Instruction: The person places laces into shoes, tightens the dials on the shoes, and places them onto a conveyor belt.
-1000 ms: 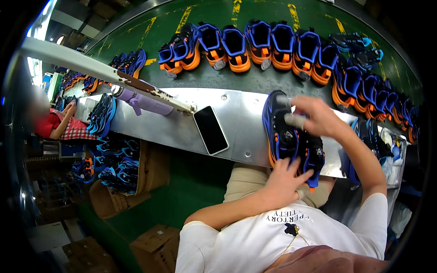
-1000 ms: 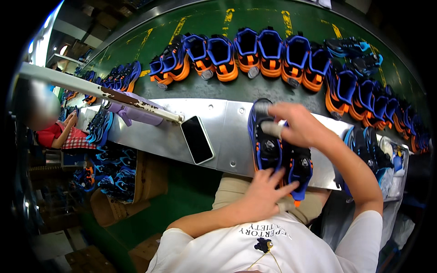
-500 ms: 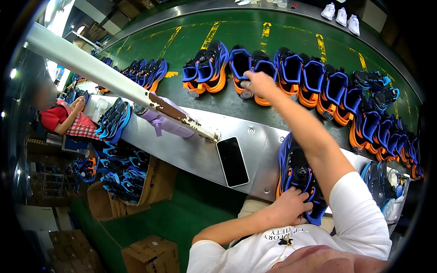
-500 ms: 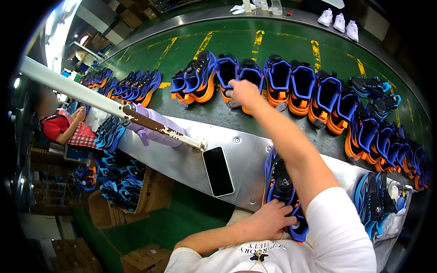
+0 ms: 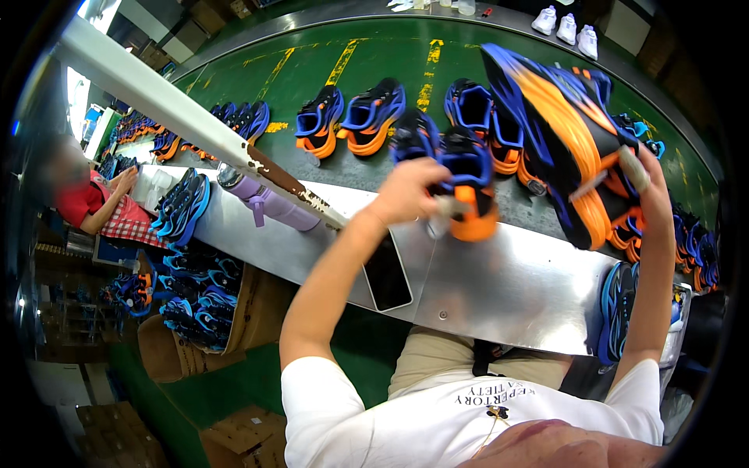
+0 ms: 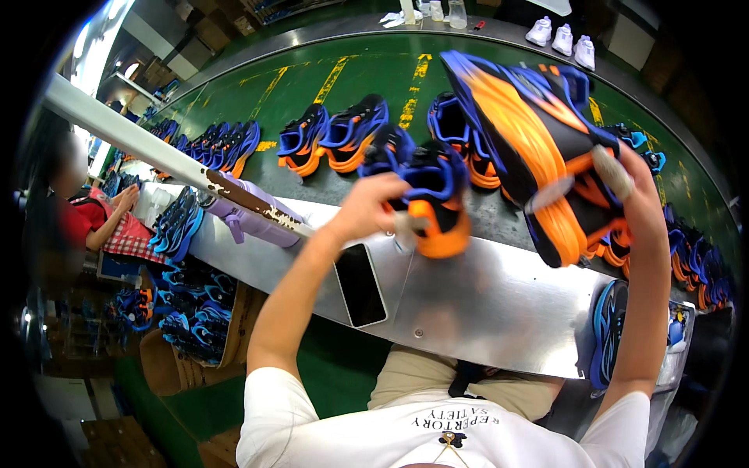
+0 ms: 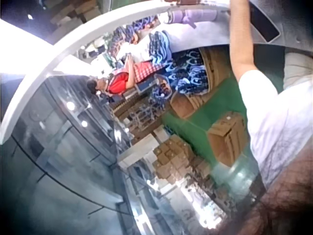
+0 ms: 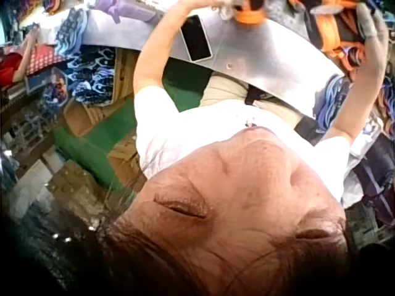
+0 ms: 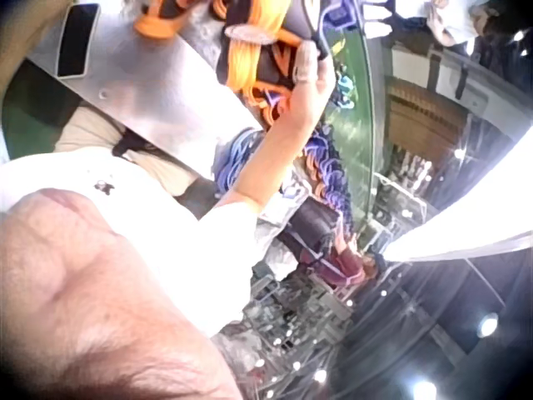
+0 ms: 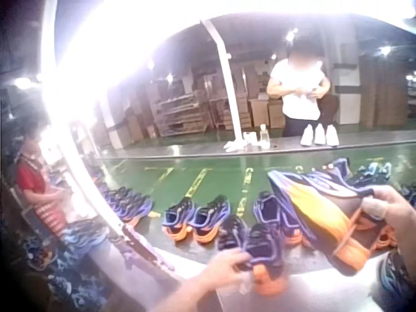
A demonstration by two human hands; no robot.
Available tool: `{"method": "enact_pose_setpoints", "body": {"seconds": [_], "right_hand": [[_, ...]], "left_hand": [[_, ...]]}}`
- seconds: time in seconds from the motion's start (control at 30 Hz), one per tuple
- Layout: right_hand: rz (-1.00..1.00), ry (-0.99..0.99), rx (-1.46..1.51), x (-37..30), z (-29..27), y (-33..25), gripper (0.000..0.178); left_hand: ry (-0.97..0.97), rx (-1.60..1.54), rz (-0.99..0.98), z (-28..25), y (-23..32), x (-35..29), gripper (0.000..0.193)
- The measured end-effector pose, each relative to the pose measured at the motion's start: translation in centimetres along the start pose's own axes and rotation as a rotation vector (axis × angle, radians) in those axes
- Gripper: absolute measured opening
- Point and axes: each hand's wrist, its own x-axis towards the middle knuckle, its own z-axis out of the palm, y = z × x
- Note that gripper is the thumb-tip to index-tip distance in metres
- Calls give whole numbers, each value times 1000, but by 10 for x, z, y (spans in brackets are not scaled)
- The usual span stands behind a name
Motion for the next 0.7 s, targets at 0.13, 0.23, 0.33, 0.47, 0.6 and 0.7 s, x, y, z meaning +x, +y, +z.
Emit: {"method": "enact_pose_setpoints", "body": {"seconds": [0.13, 0.23, 0.33, 0.47, 0.6, 0.7], "right_hand": [[124, 47, 26, -60, -11, 2, 36], [95, -24, -27, -90, -5, 9, 29], [121, -45, -74, -117, 20, 1, 25], [-67, -202, -747, -148, 72, 6, 25], [-50, -296, -769, -189, 123, 84, 36], [-47, -316, -630, -193, 105, 62, 41]], "left_hand": [[-173, 421, -292, -40, -70, 7, 53], [23, 633, -327, -47, -114, -3, 33], [345, 837, -378, -35, -104, 3, 28], [446, 15, -184, 36, 21, -31, 32], [36, -398, -238, 110, 110, -82, 67], [148, -241, -289, 131, 118, -94, 74]]}}
